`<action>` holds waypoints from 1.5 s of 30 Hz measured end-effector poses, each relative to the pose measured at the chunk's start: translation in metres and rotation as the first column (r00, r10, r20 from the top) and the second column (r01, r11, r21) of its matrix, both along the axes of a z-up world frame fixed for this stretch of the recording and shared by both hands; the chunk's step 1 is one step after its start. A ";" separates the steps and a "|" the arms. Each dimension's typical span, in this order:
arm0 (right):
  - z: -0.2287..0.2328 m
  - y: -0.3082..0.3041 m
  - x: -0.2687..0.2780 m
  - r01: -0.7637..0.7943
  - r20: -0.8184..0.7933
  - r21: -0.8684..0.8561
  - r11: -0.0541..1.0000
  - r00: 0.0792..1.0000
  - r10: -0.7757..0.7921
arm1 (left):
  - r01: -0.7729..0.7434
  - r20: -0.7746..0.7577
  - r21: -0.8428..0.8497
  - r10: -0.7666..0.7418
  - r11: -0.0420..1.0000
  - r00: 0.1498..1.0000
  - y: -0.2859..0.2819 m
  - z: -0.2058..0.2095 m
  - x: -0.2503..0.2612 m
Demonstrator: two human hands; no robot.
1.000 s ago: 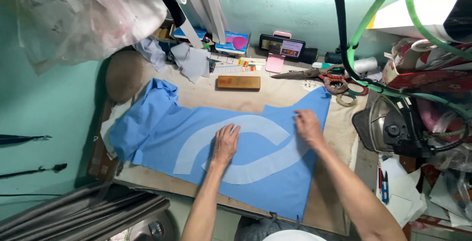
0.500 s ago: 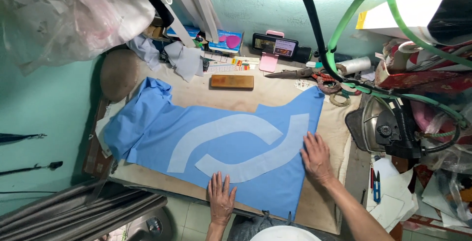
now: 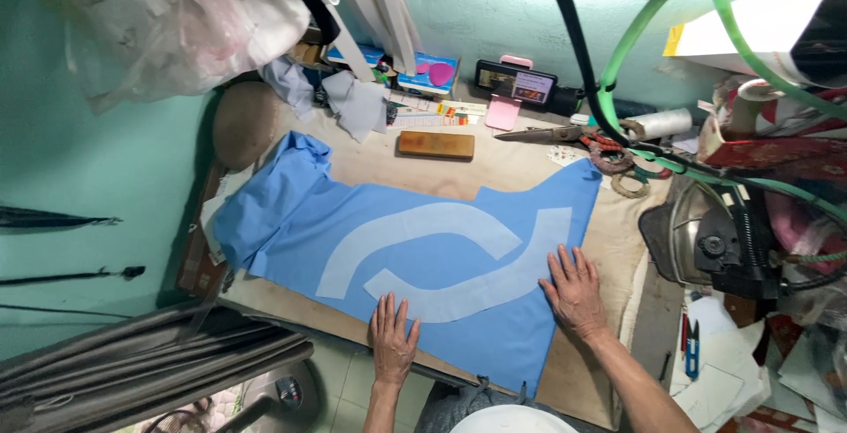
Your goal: The person irons a large piece of blue fabric on a worktable, then places a white paper pattern on the fabric and irons over it to adhere the pattern. The person repeatedly adjusts the pattern and irons different sections of the fabric.
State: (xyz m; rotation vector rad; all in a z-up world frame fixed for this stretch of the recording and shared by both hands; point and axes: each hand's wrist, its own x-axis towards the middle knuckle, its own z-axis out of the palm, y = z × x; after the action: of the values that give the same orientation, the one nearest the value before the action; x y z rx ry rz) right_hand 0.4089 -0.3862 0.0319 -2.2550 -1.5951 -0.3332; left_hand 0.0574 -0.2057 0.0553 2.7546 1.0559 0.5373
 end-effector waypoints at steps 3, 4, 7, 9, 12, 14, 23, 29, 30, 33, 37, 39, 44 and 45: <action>0.000 0.000 -0.003 0.012 -0.003 -0.013 1.000 1.000 -0.012 | -0.008 0.035 -0.019 0.008 1.000 0.999 0.011 0.000 -0.003; 0.000 -0.001 -0.003 0.031 0.012 -0.028 0.999 0.999 -0.030 | -0.009 0.050 -0.011 0.010 1.000 0.999 0.014 -0.001 -0.003; -0.001 0.001 -0.002 0.031 0.028 -0.015 0.999 0.999 -0.030 | -0.013 0.076 0.018 0.012 1.000 0.997 0.029 0.001 -0.005; 0.000 0.001 -0.002 0.025 0.034 -0.001 1.000 0.999 -0.025 | -0.022 0.052 0.020 0.021 1.000 0.998 0.035 0.001 -0.007; 0.000 -0.001 -0.002 0.018 0.033 0.010 1.000 0.999 -0.019 | -0.062 0.021 -0.003 0.062 0.998 0.998 0.037 -0.001 -0.009; 0.001 0.000 -0.002 0.014 0.024 0.009 1.000 1.000 -0.014 | -0.097 0.012 -0.025 0.097 0.995 0.995 0.038 -0.006 -0.011; 0.003 -0.001 -0.003 -0.008 0.007 0.032 0.999 1.000 0.008 | -0.710 -0.214 -0.496 0.722 0.500 0.658 0.032 0.014 0.012; 0.000 -0.002 -0.004 0.004 0.031 0.023 1.000 1.000 -0.005 | -0.467 -0.111 -0.220 0.454 0.856 0.884 -0.018 -0.006 0.020; -0.001 -0.002 -0.004 0.003 0.042 0.030 1.000 0.999 -0.004 | -0.506 -0.084 -0.268 0.504 0.820 0.860 -0.022 -0.008 0.021; 0.004 0.000 -0.004 -0.008 0.051 0.042 0.999 0.999 0.006 | -0.541 -0.072 -0.334 0.551 0.772 0.831 -0.031 -0.008 0.022; 0.009 0.000 -0.004 -0.027 0.041 0.043 0.999 0.999 0.025 | -0.323 -0.038 -0.144 0.321 0.935 0.946 -0.038 0.002 0.019; 0.006 0.001 -0.005 -0.034 0.040 0.059 0.998 0.999 0.032 | -0.179 -0.042 -0.077 0.176 0.981 0.983 -0.038 0.013 0.018; 0.011 0.001 -0.006 -0.042 0.032 0.064 0.997 0.999 0.040 | 0.132 -0.034 0.121 -0.129 0.984 0.991 -0.030 0.023 0.016; 0.012 0.001 -0.006 -0.048 0.033 0.056 0.997 0.998 0.046 | 0.170 -0.044 0.126 -0.165 0.977 0.985 -0.026 0.028 0.016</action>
State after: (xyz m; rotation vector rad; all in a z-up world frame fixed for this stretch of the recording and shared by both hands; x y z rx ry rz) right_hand 0.4032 -0.3852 0.0437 -2.1770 -1.6305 -0.3979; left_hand 0.0737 -0.2316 0.0830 2.9399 0.8110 0.5556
